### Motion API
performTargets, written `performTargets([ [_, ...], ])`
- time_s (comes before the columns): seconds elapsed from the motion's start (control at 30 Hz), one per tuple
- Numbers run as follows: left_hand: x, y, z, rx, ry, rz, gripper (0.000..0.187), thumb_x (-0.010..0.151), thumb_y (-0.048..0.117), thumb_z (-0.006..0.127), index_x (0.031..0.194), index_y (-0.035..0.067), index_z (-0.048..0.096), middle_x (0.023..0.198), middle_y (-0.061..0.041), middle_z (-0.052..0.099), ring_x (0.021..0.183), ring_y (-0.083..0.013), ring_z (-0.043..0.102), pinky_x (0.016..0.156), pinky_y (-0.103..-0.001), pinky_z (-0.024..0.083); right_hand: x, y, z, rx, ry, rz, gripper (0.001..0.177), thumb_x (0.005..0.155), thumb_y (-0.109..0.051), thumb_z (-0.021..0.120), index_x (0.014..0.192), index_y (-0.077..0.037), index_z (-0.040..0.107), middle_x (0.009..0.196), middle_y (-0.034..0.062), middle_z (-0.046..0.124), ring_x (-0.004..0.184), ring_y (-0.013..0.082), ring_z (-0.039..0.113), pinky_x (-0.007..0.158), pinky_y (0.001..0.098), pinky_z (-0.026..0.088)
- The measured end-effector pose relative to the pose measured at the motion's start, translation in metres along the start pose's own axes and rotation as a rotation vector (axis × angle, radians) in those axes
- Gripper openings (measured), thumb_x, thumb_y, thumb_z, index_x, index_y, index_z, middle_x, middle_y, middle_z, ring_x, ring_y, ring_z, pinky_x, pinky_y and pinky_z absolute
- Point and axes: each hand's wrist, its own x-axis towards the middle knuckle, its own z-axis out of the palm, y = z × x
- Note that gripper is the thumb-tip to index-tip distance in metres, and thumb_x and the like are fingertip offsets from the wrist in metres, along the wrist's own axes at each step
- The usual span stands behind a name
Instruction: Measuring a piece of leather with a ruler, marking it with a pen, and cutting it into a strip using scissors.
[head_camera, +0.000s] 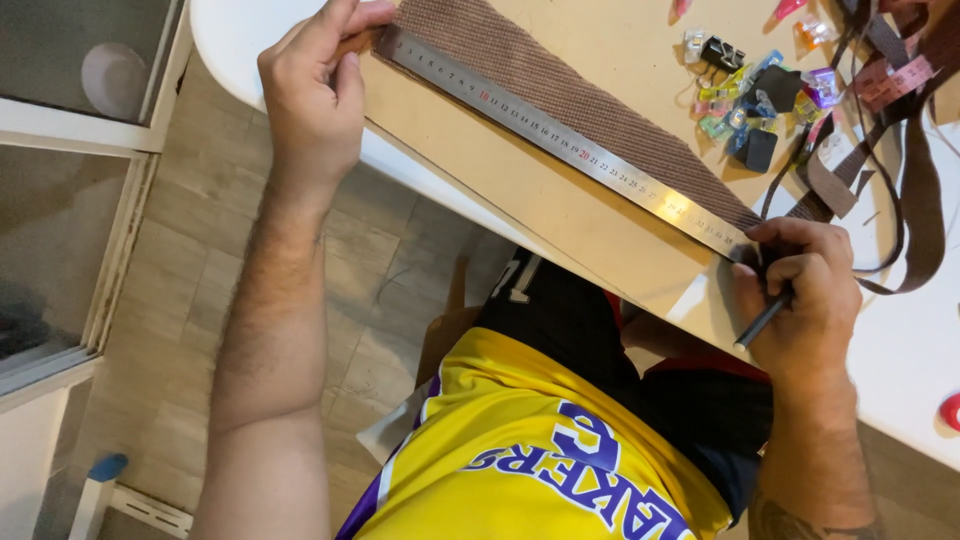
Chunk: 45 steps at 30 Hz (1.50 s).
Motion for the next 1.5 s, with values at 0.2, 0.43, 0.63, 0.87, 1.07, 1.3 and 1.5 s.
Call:
performTargets([
  [0.2,0.002,-0.002,0.004,0.023,0.014,0.062,0.062,0.082,-0.026,0.036,0.137,-0.009,0.058,0.119,-0.026,0.074,0.113,-0.0382,0.074,0.105,-0.044,0.062,0.001,0.000,0.000,0.007,-0.013,-0.007,0.036,0.105,0.011,0.065,0.086,0.000,0.036,0.118,0.0315,0.063,0.107,0.0449,0.058,0.089,0.0523,0.046],
  [0.43,0.000,-0.006,0.005,0.065,0.013,0.104,0.058,0.085,-0.025,0.042,0.137,-0.009,0.060,0.118,-0.026,0.075,0.111,-0.0382,0.074,0.104,-0.045,0.062,0.000,0.001,0.001,0.013,-0.016,0.016,0.038,0.102,0.015,0.067,0.087,0.000,0.036,0.116,0.0309,0.063,0.107,0.0446,0.058,0.090,0.0529,0.045],
  [0.63,0.001,-0.005,0.008,0.061,0.001,0.109,0.050,0.089,-0.028,0.078,0.134,-0.013,0.062,0.117,-0.028,0.073,0.108,-0.0397,0.072,0.102,-0.046,0.063,0.007,-0.007,0.002,0.025,0.018,0.027,0.039,0.099,0.015,0.068,0.087,0.000,0.035,0.114,0.0295,0.064,0.102,0.0435,0.057,0.088,0.0508,0.044],
  [0.87,0.004,-0.008,0.004,0.182,-0.011,0.135,0.038,0.083,-0.024,0.079,0.119,-0.012,0.071,0.110,-0.021,0.076,0.100,-0.0367,0.071,0.090,-0.044,0.056,0.011,-0.009,0.004,0.028,0.037,0.041,0.042,0.094,0.017,0.072,0.088,0.000,0.035,0.112,0.0290,0.066,0.099,0.0423,0.059,0.082,0.0492,0.046],
  [1.07,-0.005,-0.038,0.013,0.377,-0.005,0.152,0.027,0.086,-0.012,0.086,0.111,-0.008,0.079,0.101,-0.020,0.080,0.089,-0.0369,0.071,0.075,-0.043,0.050,0.007,0.001,0.007,0.048,0.061,0.023,0.044,0.093,0.016,0.076,0.088,-0.001,0.036,0.112,0.0262,0.069,0.098,0.0426,0.062,0.084,0.0500,0.047],
  [1.3,-0.012,-0.047,0.017,0.513,0.053,0.117,0.022,0.092,-0.006,0.095,0.098,-0.006,0.074,0.088,-0.017,0.073,0.077,-0.0321,0.061,0.065,-0.042,0.042,-0.004,0.010,-0.009,0.075,0.097,0.035,0.046,0.094,0.016,0.075,0.088,-0.002,0.033,0.118,0.0289,0.070,0.105,0.0440,0.063,0.087,0.0508,0.048],
  [1.5,-0.011,-0.042,0.015,0.444,0.041,0.139,0.020,0.093,-0.010,0.093,0.109,-0.010,0.081,0.099,-0.020,0.078,0.087,-0.0329,0.069,0.074,-0.041,0.052,-0.022,0.011,-0.016,0.011,0.135,0.101,0.045,0.091,0.017,0.073,0.086,-0.003,0.033,0.118,0.0257,0.072,0.108,0.0442,0.061,0.092,0.0523,0.047],
])
